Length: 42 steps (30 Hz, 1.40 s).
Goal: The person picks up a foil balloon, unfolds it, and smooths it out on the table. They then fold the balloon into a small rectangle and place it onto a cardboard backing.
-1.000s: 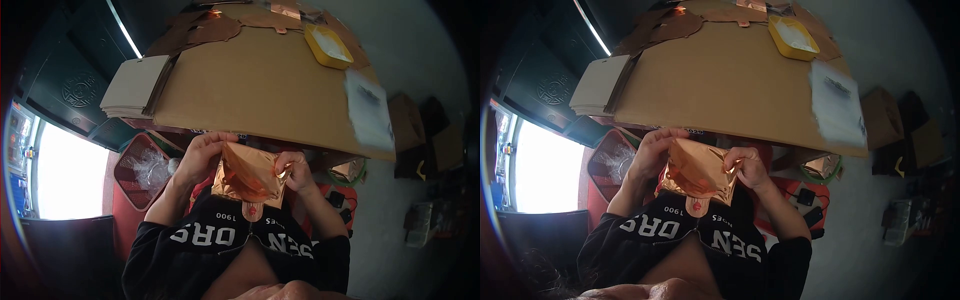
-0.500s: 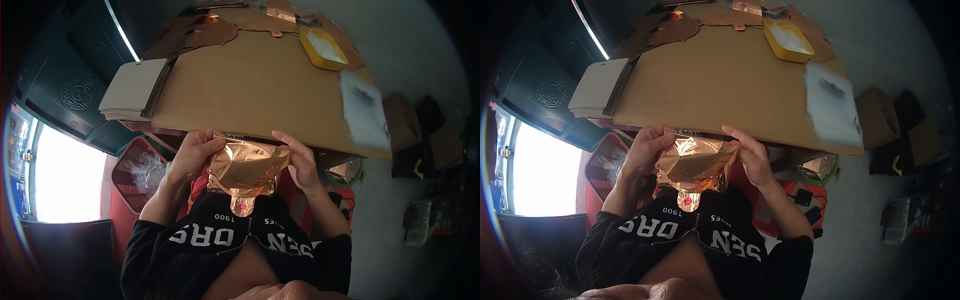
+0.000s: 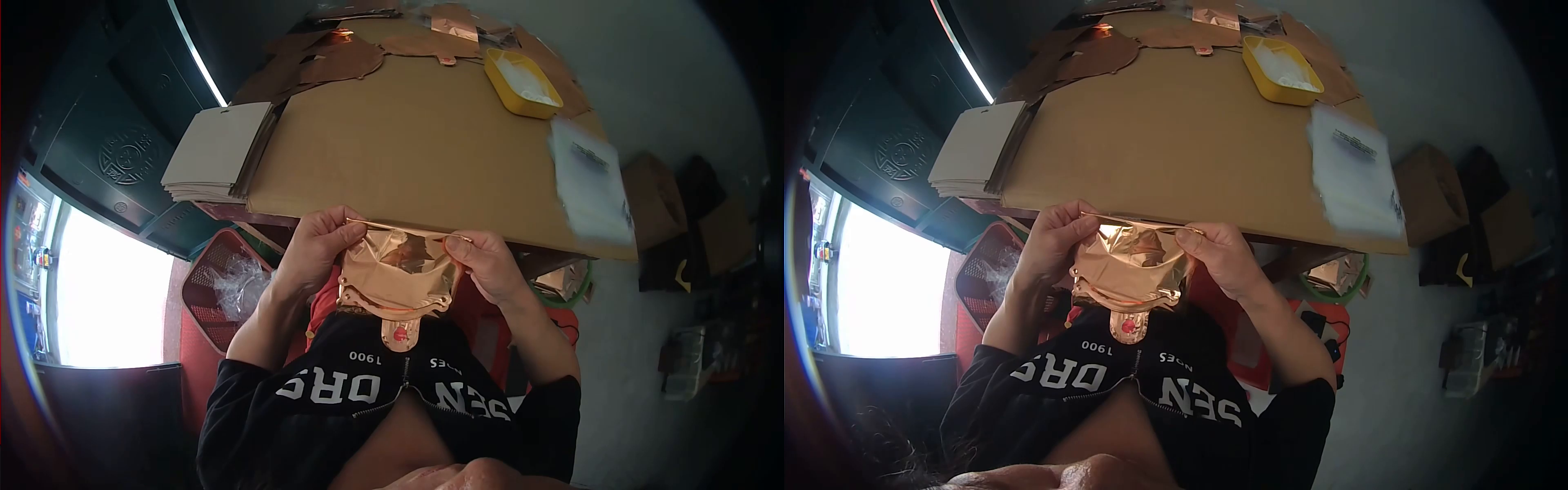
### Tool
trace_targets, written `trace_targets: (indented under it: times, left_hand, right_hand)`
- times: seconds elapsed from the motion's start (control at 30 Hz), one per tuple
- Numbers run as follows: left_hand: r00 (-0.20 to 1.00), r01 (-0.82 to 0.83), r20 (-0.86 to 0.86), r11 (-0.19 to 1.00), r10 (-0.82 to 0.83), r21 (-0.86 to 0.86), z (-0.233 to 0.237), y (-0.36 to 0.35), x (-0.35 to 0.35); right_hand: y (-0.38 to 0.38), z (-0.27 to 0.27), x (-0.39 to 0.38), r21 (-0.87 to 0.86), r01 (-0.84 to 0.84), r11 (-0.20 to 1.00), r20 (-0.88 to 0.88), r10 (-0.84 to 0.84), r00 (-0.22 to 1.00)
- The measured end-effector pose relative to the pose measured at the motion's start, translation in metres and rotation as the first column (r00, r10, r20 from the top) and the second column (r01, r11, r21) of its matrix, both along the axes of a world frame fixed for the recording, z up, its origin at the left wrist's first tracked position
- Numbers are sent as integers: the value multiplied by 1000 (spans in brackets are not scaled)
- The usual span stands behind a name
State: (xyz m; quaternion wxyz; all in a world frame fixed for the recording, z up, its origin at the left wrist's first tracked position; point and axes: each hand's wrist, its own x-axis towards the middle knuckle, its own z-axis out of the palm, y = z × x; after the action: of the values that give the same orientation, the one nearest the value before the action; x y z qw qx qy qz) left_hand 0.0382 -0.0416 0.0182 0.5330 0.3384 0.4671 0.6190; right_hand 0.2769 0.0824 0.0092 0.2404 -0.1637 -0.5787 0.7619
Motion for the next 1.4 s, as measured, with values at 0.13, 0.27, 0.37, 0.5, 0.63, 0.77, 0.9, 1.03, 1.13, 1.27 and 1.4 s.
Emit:
trace_targets:
  times: [0.13,0.27,0.37,0.5,0.63,0.77,0.9,1.03,1.13,1.27,1.4]
  left_hand:
    - [999,-20,41,1000,21,-18,4,3,2]
    - [980,7,201,999,3,-49,5,7,0]
    - [959,38,284,998,-23,-47,24,7,9]
    - [969,165,188,986,-160,-12,15,13,2]
    - [974,193,129,981,-188,-26,13,25,-4]
    - [968,184,171,983,-185,21,28,36,-2]
    - [981,134,140,991,-136,21,32,46,-1]
    - [952,131,274,990,-138,43,36,51,1]
    - [851,287,424,951,-309,118,21,53,-13]
    - [940,187,297,981,-167,-42,29,58,-2]
    - [952,167,265,985,-150,-39,29,67,-3]
  right_hand:
    - [7,-5,1,27,-8,1000,-2,8,1000]
    - [4,6,-3,28,75,997,27,-76,997]
    - [7,13,-4,59,107,993,-34,-105,994]
    - [17,12,-1,101,109,989,-53,-104,993]
    - [25,14,-6,18,204,979,-49,-203,978]
    - [13,41,-14,-148,325,934,2,-328,945]
    - [33,16,-4,-90,186,978,43,-183,982]
    - [53,8,-2,-118,86,989,-14,-88,996]
    - [52,19,-11,-116,122,986,-53,-128,990]
    - [52,31,-22,-143,177,974,-74,-189,979]
    - [73,17,-21,-27,198,980,-8,-198,980]
